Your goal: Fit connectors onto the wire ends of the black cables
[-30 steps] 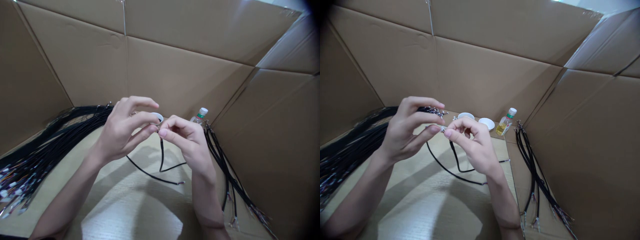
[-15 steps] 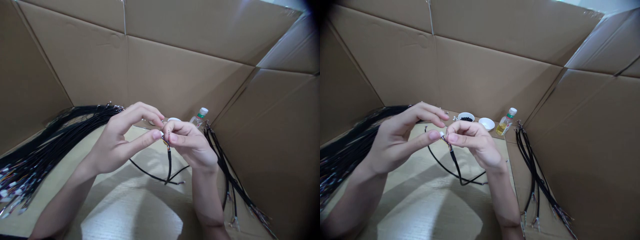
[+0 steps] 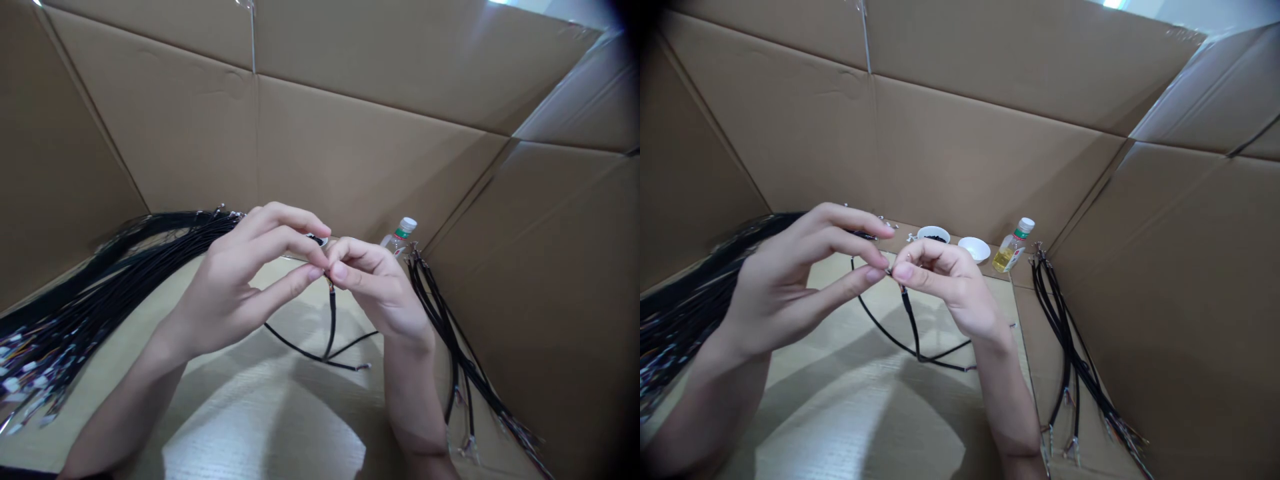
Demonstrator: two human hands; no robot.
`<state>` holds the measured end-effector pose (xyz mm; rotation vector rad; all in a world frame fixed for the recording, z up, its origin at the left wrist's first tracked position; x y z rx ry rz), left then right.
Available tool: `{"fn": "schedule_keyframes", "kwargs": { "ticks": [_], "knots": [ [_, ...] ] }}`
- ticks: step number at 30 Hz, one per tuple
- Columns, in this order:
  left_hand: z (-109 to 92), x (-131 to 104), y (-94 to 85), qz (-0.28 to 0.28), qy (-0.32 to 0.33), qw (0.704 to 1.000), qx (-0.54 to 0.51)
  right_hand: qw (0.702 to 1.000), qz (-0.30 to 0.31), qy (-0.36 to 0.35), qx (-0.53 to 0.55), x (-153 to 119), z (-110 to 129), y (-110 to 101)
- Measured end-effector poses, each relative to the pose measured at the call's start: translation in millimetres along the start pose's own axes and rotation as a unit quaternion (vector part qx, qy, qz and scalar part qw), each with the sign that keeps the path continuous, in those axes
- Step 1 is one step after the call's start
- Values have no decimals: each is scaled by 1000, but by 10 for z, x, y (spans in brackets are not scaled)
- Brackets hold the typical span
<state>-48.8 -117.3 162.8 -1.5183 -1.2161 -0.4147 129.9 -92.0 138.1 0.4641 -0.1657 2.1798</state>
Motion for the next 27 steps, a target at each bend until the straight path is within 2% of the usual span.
{"fn": "schedule_keyframes", "kwargs": {
  "ticks": [8,12,14,17,19,23,27],
  "knots": [
    [58,6,9,10,-4,1000,14,998,-32,-18,-42,4,-26,24],
    [105,23,14,12,-11,1000,7,995,-72,-35,-58,22,-21,-3],
    [146,31,9,1,-16,1000,-8,996,-57,-27,-62,42,-30,3],
    [231,38,18,-6,-30,999,-36,997,8,19,-73,78,-103,53],
    [286,39,33,-3,-38,997,-66,998,25,25,-56,105,-161,83],
    [347,44,42,-8,-66,992,-111,999,-25,-27,-2,153,-219,105],
    [314,50,-21,-33,-69,996,-53,997,-68,-32,-13,144,-209,110]
  ]
}}
Point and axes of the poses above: each hand's wrist, its own x-axis towards the middle knuckle, its own y-axis out of the palm, z = x × y, the point moved 4 cm from there along x, towards the middle knuckle, and after that the axes turned 3 degrees about z, right-handed, at the moved point
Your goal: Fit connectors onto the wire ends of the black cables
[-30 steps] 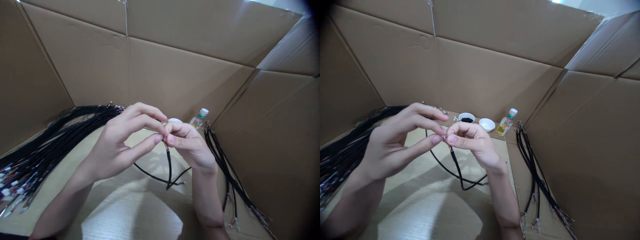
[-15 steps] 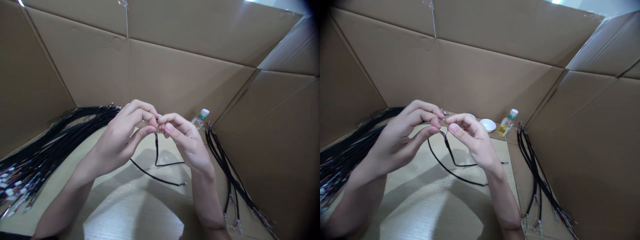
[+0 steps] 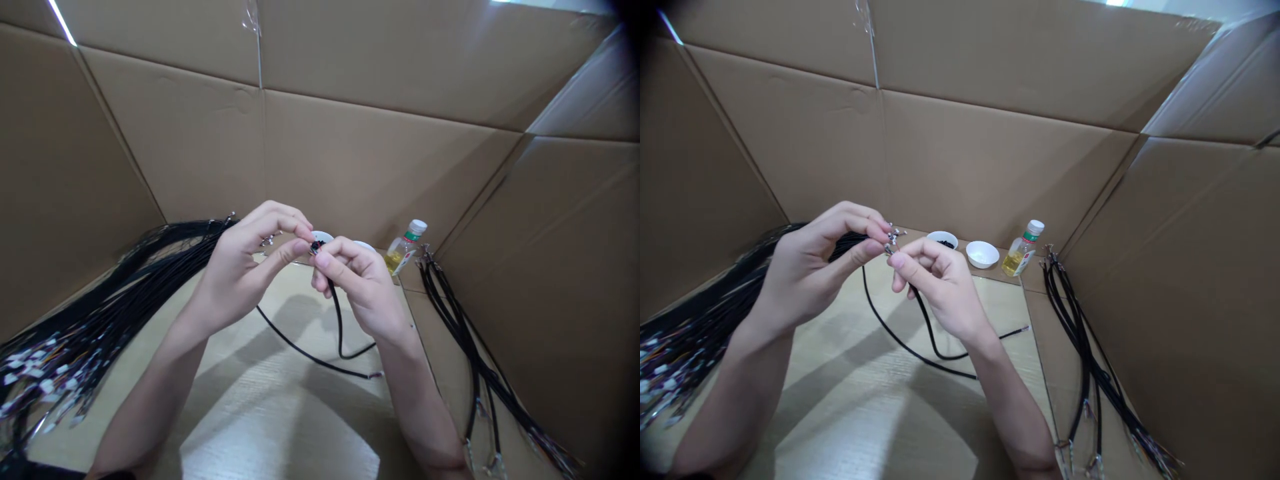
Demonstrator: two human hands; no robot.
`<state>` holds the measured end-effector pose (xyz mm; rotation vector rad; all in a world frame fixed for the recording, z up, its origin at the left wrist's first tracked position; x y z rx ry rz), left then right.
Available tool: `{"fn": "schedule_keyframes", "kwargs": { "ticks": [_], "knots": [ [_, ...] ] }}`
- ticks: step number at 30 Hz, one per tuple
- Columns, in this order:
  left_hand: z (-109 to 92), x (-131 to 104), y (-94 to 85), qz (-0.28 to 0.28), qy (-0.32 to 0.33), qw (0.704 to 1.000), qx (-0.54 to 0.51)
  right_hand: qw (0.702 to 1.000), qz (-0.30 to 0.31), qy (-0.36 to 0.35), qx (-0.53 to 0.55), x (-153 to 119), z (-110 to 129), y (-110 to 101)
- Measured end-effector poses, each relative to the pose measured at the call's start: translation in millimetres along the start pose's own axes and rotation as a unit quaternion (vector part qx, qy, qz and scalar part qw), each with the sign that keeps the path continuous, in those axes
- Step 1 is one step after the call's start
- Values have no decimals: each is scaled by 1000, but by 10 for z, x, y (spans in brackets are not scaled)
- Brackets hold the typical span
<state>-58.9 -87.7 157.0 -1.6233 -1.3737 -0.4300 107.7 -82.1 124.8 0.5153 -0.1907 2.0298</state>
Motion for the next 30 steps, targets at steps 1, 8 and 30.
{"fn": "schedule_keyframes", "kwargs": {
  "ticks": [1,8,30],
  "knots": [
    [-19,-3,-21,-6,5,1000,10,1000,-8,0,-5,-10,13,-3],
    [-160,-56,-147,-31,68,986,149,1000,-20,-6,-5,-62,74,4],
    [-101,-45,62,-108,225,895,370,927,-252,-225,-163,-159,-71,81]
  ]
}}
Point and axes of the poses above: each hand's wrist, its own x-axis towards the middle knuckle, its own y-axis out of the palm, z = x × y, the point moved 4 cm from there along x, towards the middle knuckle, and after that the axes turned 3 degrees about z, right-handed, at the moved point
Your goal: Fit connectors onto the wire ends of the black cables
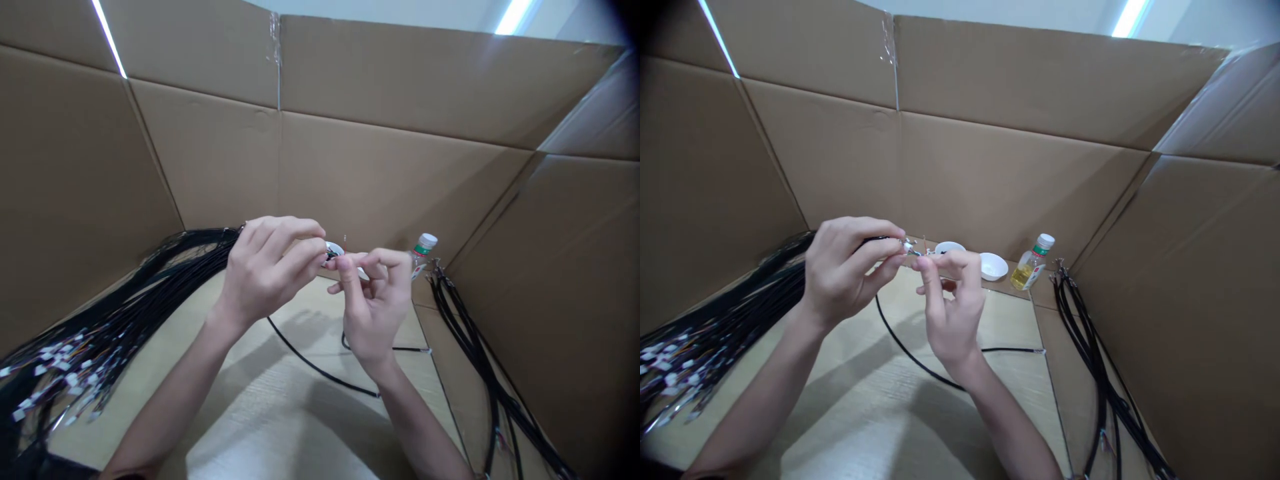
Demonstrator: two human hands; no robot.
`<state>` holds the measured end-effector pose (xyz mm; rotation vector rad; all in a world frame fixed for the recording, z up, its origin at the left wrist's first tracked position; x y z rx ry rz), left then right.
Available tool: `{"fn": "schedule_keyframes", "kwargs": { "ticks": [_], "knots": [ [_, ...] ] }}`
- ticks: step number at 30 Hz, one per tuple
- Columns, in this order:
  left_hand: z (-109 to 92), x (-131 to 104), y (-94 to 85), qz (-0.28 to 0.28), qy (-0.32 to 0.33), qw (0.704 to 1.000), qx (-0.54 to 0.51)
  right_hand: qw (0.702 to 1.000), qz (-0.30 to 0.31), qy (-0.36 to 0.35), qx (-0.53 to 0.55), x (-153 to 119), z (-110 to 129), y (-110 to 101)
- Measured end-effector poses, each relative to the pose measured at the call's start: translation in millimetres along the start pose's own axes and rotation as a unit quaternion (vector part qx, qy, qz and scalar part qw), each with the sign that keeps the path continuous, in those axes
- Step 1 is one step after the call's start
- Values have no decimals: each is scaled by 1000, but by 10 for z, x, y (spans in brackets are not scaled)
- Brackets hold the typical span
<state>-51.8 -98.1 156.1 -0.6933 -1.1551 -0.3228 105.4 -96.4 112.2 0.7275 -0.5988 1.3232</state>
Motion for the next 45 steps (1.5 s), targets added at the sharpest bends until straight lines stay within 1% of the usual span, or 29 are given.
{"fn": "schedule_keyframes", "kwargs": {
  "ticks": [1,3,6,10,14,16,18,20,24,25,28,31,34,36,38,40,43,45],
  "knots": [
    [4,-3,8,4,-12,1000,-11,998,7,-41,-43,-12,-3,-4],
    [10,-13,24,10,-36,999,-31,985,35,-112,-127,-24,-6,-1],
    [-7,-23,38,18,-70,995,-64,961,57,-178,-204,-10,14,1],
    [-82,-6,34,34,-130,983,-123,951,54,-201,-227,39,67,0],
    [-138,0,8,57,-220,953,-201,947,62,-211,-233,66,98,12],
    [-134,-11,-7,69,-252,937,-233,947,69,-210,-232,70,104,19],
    [-103,-24,-14,88,-272,923,-256,951,78,-197,-223,76,108,27],
    [-48,-33,-19,103,-285,910,-284,962,87,-161,-203,88,104,31],
    [100,-45,-52,90,-323,882,-330,980,107,-68,-151,115,85,26],
    [126,-49,-50,97,-332,876,-337,983,112,-47,-135,119,79,22],
    [157,-69,-14,144,-341,850,-375,989,124,18,-77,126,52,8],
    [171,-84,16,161,-341,835,-401,988,133,75,-33,123,28,3],
    [187,-94,52,185,-345,821,-416,987,136,76,-39,131,47,0],
    [194,-97,81,209,-346,805,-435,987,137,61,-50,147,69,-6],
    [198,-94,105,224,-344,788,-458,986,146,62,-40,165,70,-15],
    [202,-85,122,221,-343,780,-474,982,170,82,-10,180,47,-22],
    [198,-71,152,203,-354,771,-489,967,209,127,68,186,-3,-25],
    [178,-65,185,200,-366,750,-513,956,218,155,123,180,-32,-22]
  ]
}}
Point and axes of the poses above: each hand's wrist, its own x-axis towards the middle knuckle, its own y-axis out of the palm, z = x × y, the point moved 4 cm from there along x, towards the middle knuckle, and after that the axes turned 3 degrees about z, right-handed, at the moved point
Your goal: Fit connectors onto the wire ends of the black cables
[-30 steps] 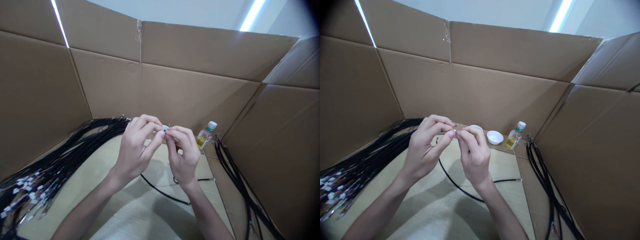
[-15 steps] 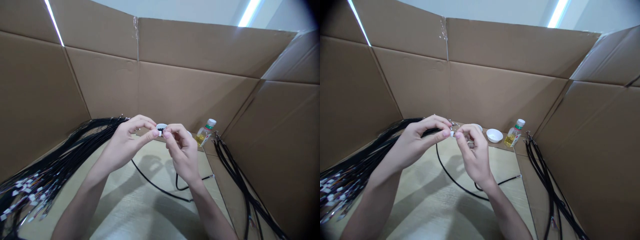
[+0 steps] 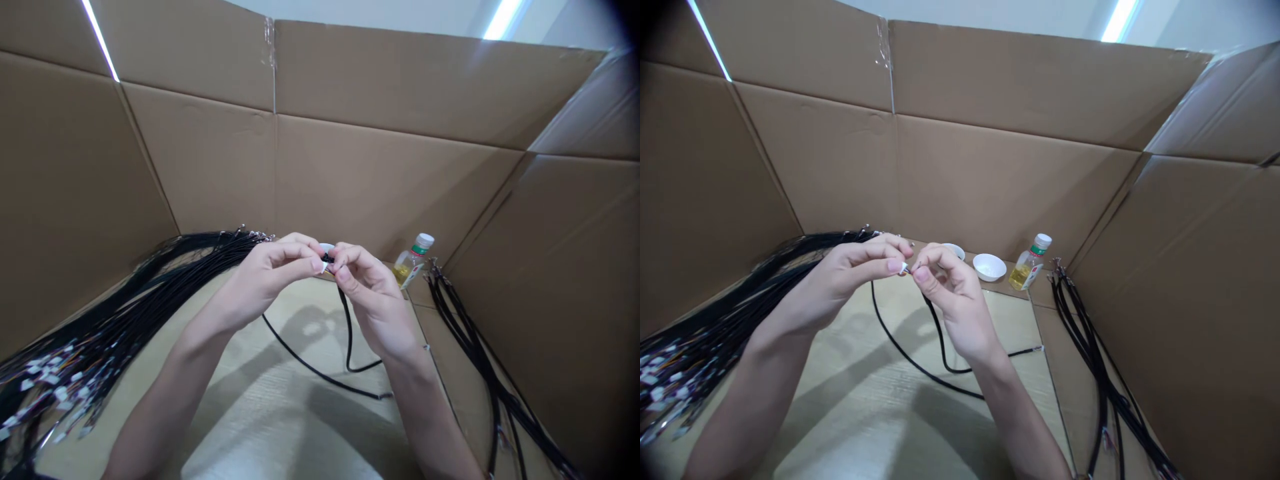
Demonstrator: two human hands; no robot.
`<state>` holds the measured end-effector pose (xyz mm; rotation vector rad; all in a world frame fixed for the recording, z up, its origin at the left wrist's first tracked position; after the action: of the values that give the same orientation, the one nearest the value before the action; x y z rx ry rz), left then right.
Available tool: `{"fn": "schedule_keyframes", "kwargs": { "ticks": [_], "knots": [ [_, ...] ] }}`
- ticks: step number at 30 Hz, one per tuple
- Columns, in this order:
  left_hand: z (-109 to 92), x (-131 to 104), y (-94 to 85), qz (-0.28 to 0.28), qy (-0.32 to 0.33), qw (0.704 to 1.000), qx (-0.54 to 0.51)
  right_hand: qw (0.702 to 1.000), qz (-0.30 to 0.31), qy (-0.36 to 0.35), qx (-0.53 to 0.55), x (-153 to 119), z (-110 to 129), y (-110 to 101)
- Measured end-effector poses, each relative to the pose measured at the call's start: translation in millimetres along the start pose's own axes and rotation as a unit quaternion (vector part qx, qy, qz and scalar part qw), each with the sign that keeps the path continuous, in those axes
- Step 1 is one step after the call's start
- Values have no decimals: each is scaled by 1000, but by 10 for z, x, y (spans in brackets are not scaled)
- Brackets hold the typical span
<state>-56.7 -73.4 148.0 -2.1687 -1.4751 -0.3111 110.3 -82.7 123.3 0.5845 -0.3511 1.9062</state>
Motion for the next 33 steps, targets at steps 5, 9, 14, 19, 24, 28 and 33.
{"fn": "schedule_keyframes", "kwargs": {
  "ticks": [5,9,14,19,24,28,33],
  "knots": [
    [7,17,57,23,-14,997,-76,997,18,35,72,6,-49,34],
    [-22,-19,45,28,-5,998,-61,995,46,35,86,18,-36,43],
    [-88,-93,33,29,27,999,-17,992,75,50,90,22,-38,34],
    [-109,-116,5,14,46,998,34,990,85,31,105,-5,-26,93],
    [-82,-91,-10,0,40,997,62,997,5,-34,-72,-85,167,66],
    [-84,-80,23,22,49,995,85,984,2,-18,-176,-117,323,17],
    [-30,-40,103,79,25,995,61,982,43,39,-178,-114,365,-70]
  ]
}}
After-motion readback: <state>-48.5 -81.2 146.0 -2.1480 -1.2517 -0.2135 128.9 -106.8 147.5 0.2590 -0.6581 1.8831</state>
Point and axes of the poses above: each hand's wrist, its own x-axis towards the middle knuckle, its own y-axis out of the palm, z = x × y, the point moved 4 cm from there along x, towards the middle knuckle, and after that the axes turned 3 degrees about z, right-handed, at the moved point
